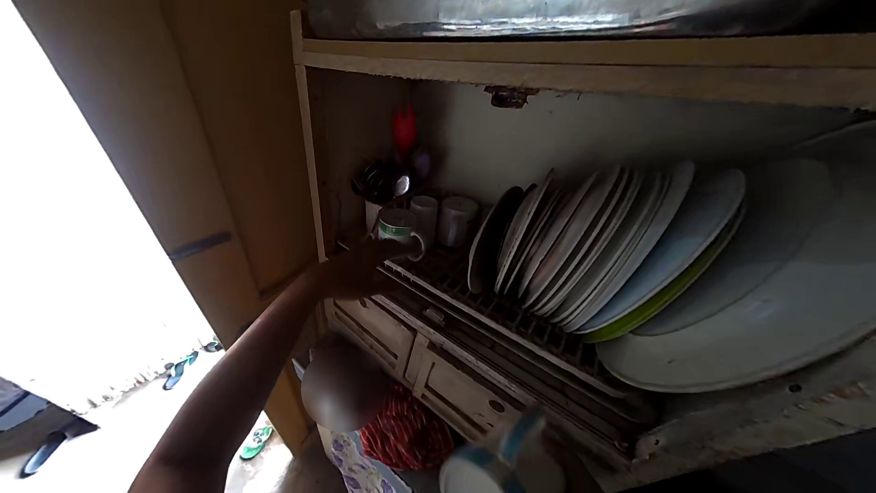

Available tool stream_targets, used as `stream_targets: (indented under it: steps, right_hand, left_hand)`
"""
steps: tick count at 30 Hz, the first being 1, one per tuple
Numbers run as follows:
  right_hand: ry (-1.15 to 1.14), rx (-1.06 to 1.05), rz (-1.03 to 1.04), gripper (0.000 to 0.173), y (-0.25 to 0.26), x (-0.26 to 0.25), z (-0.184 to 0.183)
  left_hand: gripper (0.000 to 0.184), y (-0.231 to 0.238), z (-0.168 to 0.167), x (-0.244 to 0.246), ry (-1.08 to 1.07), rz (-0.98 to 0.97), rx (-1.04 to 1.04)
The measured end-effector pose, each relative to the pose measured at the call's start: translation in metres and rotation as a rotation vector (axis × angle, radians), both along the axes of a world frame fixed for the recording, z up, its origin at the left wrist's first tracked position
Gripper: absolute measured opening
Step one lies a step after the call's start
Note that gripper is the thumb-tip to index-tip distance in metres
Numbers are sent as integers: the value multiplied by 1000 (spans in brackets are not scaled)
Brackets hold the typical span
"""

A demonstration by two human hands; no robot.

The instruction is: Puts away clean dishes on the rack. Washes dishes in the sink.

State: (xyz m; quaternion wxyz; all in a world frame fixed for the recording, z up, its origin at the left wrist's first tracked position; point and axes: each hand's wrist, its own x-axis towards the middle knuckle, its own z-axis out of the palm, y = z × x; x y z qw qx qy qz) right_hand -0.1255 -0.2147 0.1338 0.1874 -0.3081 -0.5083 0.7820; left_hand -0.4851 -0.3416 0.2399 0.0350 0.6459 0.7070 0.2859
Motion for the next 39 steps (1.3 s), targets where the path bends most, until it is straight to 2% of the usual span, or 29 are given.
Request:
stream_targets:
  steps: [2, 3, 5, 7, 10, 13, 15, 17, 19, 21, 23, 25, 27, 31, 34, 39]
  right_hand:
    - [162, -51, -4, 36, -8, -43, 21]
    - [216, -56, -1, 36, -12, -66, 32]
    - [289, -46, -19, 37, -19, -114, 56]
    - [360, -45, -61, 39, -22, -160, 74]
    - [454, -45, -89, 46, -22, -217, 85]
    - [465, 16, -31, 51, -20, -248, 88]
    - [439, 146, 3, 50, -14, -258, 88]
    - [348, 420, 41, 53, -1, -261, 86]
    - [252, 753, 40, 57, 16, -257, 80]
    - [167, 991, 32, 57, 32, -260, 71]
    - [-57, 1183, 78, 67, 44, -269, 60]
    - [-198, 1278, 153, 80, 46, -278, 57]
    - [-254, 1341, 216, 84, 47, -287, 54]
    - [-302, 1464, 235, 68, 51, -289, 52]
    - [-325, 1606, 238, 52, 47, -287, 47]
    - [-357, 1661, 332, 51, 40, -279, 48]
  left_hand:
    - [52, -28, -8, 14, -245, -136, -18]
    - [57, -39, -15, 15, -381, -227, 1]
    - [85, -54, -31, 16, -632, -336, 101]
    - [97, -62, -41, 20, -769, -336, 223]
    - [103, -52, -38, 36, -824, -33, 429]
    - [86, -30, -24, 30, -939, 219, 555]
    - [70, -21, -14, 18, -1005, 337, 582]
    - [55, -14, -4, 13, -1013, 448, 607]
    - [54, -8, 7, 10, -1007, 488, 648]
    - [57, 2, 22, 4, -972, 494, 725]
    - [67, 15, 36, -6, -880, 492, 767]
    - [74, 32, 47, -15, -724, 525, 720]
    - [78, 48, 55, -17, -532, 566, 609]
    - [84, 80, 63, -7, -206, 672, 356]
    - [85, 101, 62, 3, -155, 715, 234]
    - [89, 133, 58, 11, -62, 791, 52]
